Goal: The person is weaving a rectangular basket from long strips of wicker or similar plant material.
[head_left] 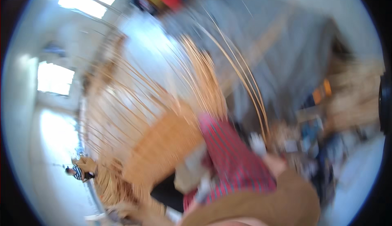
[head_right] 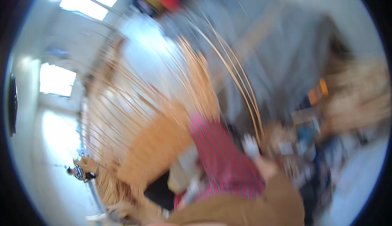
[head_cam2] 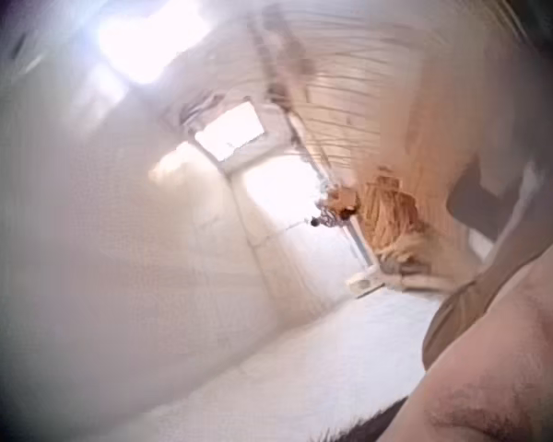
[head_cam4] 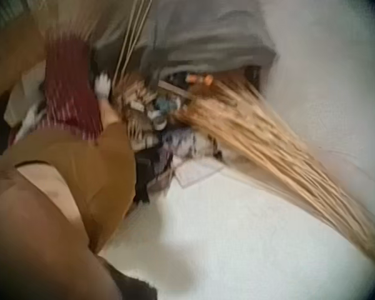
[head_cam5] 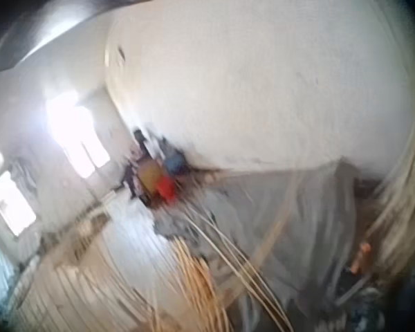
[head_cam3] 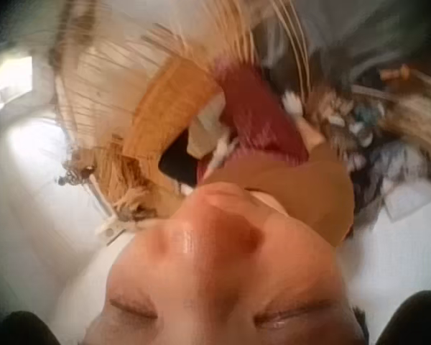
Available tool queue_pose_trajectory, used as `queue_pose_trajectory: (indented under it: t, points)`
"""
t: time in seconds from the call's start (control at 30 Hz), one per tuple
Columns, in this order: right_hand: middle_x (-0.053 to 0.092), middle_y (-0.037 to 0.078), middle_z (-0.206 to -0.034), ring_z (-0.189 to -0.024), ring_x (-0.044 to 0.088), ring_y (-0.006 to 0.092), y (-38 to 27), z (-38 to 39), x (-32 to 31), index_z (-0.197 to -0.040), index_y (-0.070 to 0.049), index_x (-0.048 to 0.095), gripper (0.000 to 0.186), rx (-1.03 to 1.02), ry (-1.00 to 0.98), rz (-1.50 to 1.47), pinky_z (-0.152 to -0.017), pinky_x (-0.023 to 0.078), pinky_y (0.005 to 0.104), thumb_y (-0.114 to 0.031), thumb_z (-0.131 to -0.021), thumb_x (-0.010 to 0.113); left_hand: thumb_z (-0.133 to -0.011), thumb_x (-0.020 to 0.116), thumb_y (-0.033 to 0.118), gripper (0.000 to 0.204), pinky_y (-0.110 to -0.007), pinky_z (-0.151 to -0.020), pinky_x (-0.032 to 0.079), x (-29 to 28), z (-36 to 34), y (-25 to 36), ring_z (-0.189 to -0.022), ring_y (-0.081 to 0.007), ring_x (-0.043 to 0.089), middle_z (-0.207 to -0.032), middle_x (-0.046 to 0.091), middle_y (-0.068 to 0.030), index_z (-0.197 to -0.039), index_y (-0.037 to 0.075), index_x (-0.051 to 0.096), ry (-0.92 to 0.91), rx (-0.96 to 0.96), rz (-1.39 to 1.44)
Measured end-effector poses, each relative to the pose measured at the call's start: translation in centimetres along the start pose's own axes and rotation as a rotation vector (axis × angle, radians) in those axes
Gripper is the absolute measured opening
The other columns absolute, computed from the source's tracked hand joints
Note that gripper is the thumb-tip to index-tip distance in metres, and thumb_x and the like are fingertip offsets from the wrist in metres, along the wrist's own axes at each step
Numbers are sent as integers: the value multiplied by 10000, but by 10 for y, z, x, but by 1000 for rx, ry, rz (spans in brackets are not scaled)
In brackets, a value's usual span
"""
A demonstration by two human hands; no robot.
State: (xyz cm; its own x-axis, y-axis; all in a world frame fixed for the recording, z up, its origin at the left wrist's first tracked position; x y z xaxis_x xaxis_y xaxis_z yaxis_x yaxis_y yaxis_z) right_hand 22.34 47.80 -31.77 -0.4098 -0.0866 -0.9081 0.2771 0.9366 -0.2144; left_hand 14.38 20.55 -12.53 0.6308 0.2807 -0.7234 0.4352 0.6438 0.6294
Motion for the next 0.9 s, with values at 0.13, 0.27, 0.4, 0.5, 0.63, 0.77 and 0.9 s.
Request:
queue_pose_trajectory:
  t: [0.13,0.27,0.4,0.5,0.63,0.77,0.9]
  points:
    - [639,102,-1320,-1275,587,308,23,-15,129,-1202,-204,742,329,145,-953,-61,-989,475,514,-304,-1015,490,-1030,633,212,263,-385,-934,532,12,-24,-15,-1008,-214,649,-1098,688,-44,-1264,94,658,51,52,98]
    - [617,75,-1378,-1285,594,342,40,-8,150,-1345,-269,686,409,172,-1132,22,-986,490,513,-339,-1079,384,-1019,637,161,253,-358,-919,523,12,-34,-34,-1019,-198,640,-1104,681,-42,-1261,90,658,133,-107,221]
    - [635,125,-1336,-1195,655,329,58,1,101,-1288,-214,692,373,457,-1004,-163,-966,519,483,-404,-1001,547,-1009,641,109,252,-331,-905,514,2,-41,-31,-1030,-182,631,-1109,673,-41,-1259,86,658,236,-166,347]
    - [696,158,-1148,-1054,698,302,86,-38,19,-1210,-114,677,466,908,-569,-594,-933,539,418,-431,-874,734,-1001,644,70,257,-311,-894,507,-17,-52,-16,-1038,-171,624,-1113,667,-39,-1257,83,658,364,-180,514]
    - [705,59,-988,-779,632,95,68,-160,-134,-1260,-53,650,268,732,4,-1474,-674,523,262,-157,-1015,628,-1013,649,94,269,-288,-869,531,-61,-71,48,-976,-131,651,-1077,688,-24,-1281,72,643,428,23,869]
    - [670,37,-1024,-881,633,107,-43,-256,-261,-1228,-51,641,339,174,-275,-1444,-789,535,272,-185,-937,752,-1005,687,156,372,-333,-971,529,-114,-93,131,-1072,-177,647,-1158,686,-64,-1342,45,573,313,199,1087]
    - [645,20,-1052,-986,609,105,-167,-270,-322,-1115,-95,616,436,-306,-347,-1227,-864,524,301,-216,-808,900,-969,718,174,177,-330,-900,527,-181,-76,144,-998,-145,610,-1028,653,-38,-1071,51,642,573,359,913]
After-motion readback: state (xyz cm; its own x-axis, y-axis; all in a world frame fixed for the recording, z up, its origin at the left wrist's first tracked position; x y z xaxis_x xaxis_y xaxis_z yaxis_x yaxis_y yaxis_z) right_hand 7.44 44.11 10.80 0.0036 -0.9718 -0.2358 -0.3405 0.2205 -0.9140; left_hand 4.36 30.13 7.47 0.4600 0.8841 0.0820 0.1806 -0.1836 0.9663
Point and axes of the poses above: each hand's wrist, its own z-axis away from the middle knuckle, its own x-axis out of the palm, y = z × x, the point moved 9 cm from there along -z, towards the middle knuckle
